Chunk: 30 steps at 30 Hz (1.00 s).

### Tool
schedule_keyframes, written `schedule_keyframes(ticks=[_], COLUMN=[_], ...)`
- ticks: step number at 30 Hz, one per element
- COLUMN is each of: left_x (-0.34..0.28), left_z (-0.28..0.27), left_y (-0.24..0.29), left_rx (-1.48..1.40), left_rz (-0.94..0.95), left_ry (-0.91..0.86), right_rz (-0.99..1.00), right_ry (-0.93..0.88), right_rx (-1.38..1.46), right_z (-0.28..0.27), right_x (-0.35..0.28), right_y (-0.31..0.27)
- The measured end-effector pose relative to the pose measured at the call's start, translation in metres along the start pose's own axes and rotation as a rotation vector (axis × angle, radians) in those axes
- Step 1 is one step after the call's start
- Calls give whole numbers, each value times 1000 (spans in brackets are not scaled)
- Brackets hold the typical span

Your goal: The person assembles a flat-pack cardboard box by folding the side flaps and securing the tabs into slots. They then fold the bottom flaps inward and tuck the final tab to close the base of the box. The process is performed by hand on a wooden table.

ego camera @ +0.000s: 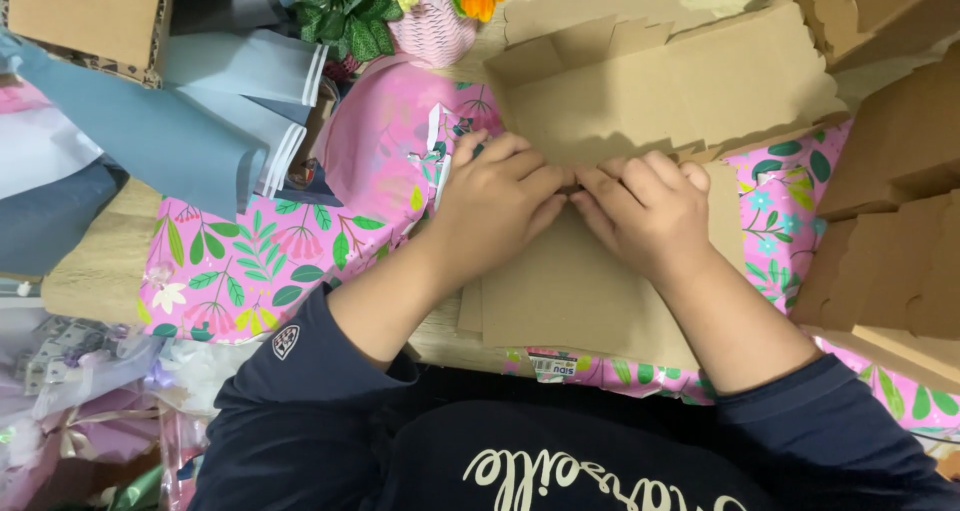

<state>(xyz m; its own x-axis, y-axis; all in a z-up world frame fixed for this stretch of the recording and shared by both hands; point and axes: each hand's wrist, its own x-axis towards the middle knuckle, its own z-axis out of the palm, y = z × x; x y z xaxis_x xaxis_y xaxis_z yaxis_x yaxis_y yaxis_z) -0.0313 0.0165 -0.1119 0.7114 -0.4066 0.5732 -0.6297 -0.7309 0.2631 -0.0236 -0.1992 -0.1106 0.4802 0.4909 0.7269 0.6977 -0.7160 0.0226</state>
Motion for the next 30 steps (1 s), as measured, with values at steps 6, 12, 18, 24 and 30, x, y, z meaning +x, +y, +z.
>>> schedule_keyframes(ticks=[6,12,18,24,30], left_x=[-4,-2,-2,-1,0], left_z=[13,10,12,12,9], left_y=[10,11,11,12,7], left_rx=[66,60,93,95,72], left_rz=[45,-7,-18,25,36], left_ry=[142,94,76,73,69], right_rz=[-111,-102,-107,-83,-90], right_ry=[70,72,52,39,40], right_rx=[-152,-162,-122,-185,-153], right_z=[5,5,7,5,5], right_x=[0,3,0,-4,-3], right_y=[1,0,3,-2,0])
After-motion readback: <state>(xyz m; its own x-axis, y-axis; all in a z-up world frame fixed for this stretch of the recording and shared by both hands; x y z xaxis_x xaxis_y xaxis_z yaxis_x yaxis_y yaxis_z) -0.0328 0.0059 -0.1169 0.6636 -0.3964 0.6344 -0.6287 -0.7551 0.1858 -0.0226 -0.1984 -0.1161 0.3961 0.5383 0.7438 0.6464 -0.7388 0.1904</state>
